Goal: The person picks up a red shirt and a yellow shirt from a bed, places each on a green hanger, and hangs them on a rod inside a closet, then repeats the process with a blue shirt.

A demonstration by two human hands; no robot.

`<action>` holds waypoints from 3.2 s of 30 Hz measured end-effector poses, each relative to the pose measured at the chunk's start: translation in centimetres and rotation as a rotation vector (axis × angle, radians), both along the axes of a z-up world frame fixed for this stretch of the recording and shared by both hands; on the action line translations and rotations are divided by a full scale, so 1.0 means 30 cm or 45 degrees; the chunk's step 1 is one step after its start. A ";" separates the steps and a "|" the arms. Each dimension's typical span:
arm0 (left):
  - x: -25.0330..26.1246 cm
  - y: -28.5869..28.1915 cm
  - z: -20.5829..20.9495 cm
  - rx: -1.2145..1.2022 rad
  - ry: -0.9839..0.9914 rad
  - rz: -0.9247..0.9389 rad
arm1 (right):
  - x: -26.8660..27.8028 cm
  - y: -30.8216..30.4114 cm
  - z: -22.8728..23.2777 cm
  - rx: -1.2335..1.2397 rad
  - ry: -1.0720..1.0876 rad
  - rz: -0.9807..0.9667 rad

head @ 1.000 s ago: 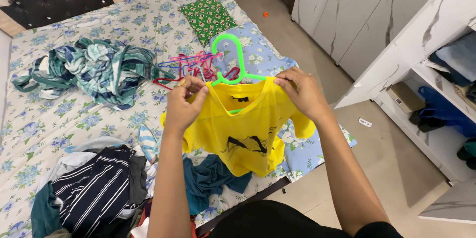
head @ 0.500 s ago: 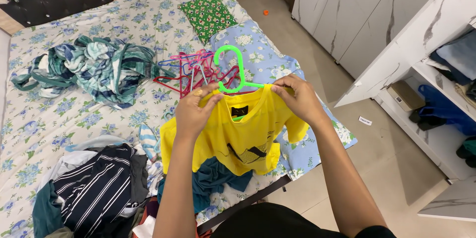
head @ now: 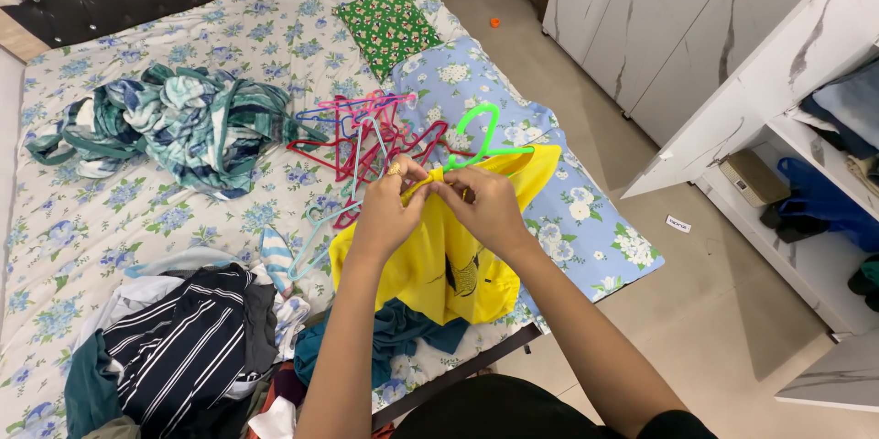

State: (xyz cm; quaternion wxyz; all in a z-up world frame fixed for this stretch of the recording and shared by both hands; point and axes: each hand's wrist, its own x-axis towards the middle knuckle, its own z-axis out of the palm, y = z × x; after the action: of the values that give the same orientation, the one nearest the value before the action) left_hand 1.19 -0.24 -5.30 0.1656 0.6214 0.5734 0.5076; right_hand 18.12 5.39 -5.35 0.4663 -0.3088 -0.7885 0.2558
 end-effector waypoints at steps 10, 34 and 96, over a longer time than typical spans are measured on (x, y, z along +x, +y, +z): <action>-0.022 -0.026 0.008 -0.043 -0.073 -0.015 | 0.000 0.045 -0.054 -0.439 0.232 -0.001; -0.309 -0.166 -0.045 -0.063 -0.082 0.343 | 0.212 0.207 0.018 -0.305 -0.034 -0.021; -0.197 -0.019 0.057 0.137 0.086 0.340 | 0.087 0.109 0.207 0.210 0.063 -0.159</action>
State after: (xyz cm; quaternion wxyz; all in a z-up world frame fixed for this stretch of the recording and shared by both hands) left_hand -4.72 -0.82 -3.58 0.0436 0.5642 0.6282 0.5339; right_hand 20.74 8.66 0.86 0.5245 -0.3114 -0.7744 0.1680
